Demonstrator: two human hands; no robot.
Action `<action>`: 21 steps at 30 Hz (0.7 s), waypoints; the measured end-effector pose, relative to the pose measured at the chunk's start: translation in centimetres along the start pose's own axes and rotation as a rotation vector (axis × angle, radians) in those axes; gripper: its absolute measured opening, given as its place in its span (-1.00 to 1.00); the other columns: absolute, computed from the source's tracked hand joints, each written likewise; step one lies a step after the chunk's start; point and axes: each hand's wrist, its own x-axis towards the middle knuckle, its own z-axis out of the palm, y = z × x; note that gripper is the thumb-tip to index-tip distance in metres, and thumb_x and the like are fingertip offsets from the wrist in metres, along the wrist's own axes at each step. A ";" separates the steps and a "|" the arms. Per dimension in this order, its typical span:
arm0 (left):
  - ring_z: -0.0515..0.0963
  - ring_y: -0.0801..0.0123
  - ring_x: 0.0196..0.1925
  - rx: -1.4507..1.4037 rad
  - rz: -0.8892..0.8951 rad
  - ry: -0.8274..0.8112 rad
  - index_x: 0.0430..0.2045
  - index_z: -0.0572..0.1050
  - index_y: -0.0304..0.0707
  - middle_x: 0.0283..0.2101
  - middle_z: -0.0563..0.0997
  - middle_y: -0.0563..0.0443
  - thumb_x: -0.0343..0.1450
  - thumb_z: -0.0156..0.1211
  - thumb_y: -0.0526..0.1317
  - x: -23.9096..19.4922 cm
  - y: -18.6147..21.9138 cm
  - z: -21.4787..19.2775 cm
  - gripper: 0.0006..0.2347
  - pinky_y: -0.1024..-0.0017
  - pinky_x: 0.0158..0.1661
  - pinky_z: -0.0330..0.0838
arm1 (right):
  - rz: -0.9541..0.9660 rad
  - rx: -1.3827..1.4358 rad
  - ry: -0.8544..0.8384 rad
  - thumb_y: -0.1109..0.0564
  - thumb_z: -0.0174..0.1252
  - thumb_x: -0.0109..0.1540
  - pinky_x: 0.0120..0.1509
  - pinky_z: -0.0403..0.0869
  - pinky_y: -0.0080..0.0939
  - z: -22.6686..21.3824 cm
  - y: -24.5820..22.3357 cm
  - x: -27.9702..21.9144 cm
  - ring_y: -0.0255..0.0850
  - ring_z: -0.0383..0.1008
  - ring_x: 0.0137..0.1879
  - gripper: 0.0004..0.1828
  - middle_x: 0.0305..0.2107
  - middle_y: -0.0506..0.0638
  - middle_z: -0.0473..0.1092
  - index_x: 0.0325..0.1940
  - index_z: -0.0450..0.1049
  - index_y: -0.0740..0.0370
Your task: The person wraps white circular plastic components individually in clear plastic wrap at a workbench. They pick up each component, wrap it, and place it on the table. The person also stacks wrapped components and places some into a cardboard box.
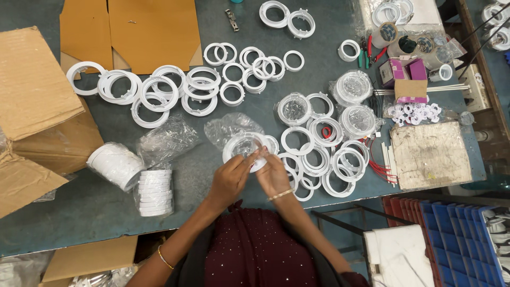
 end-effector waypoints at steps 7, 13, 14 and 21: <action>0.57 0.44 -0.37 -0.250 -0.301 0.123 0.12 0.56 -0.19 -0.26 0.61 -0.02 0.53 0.03 -0.35 1.3 -0.6 0.6 -0.72 0.45 -0.38 0.48 | 0.075 -1.361 -0.153 0.19 -0.02 0.42 0.26 0.42 -0.15 1.6 -0.5 -0.4 -0.13 0.43 0.12 -0.72 -0.04 0.07 0.40 0.19 0.31 0.35; 0.50 0.51 -0.37 -0.460 -0.366 -0.038 -0.03 0.65 -0.24 -0.29 0.63 -0.01 0.54 0.07 -0.23 3.8 -2.8 -4.0 -0.77 0.51 -0.40 0.36 | -0.583 -2.019 -0.116 0.34 0.04 0.35 0.42 0.43 -0.08 5.2 -8.3 -3.8 0.02 0.45 0.31 -0.57 0.14 0.05 0.42 0.28 0.38 0.05; 0.48 0.51 -0.38 -0.481 -0.364 -0.102 -0.04 0.66 -0.24 -0.31 0.62 -0.03 0.54 0.07 -0.22 4.0 -2.6 -4.5 -0.77 0.51 -0.40 0.34 | -0.660 -2.035 -0.226 0.30 0.13 0.24 0.39 0.39 -0.01 5.9 -8.4 -3.4 0.10 0.40 0.32 -0.48 0.18 0.14 0.37 0.29 0.35 0.12; 0.53 0.57 -0.25 -0.699 -0.181 -0.356 -0.06 0.65 -0.28 -0.18 0.70 0.00 0.53 0.12 -0.19 5.8 -2.4 -5.8 -0.77 0.58 -0.26 0.43 | -0.586 -1.733 -0.548 0.05 0.44 0.10 0.29 0.36 0.00 6.2 -4.1 -0.4 0.08 0.36 0.22 -0.23 0.13 0.22 0.34 0.30 0.26 0.29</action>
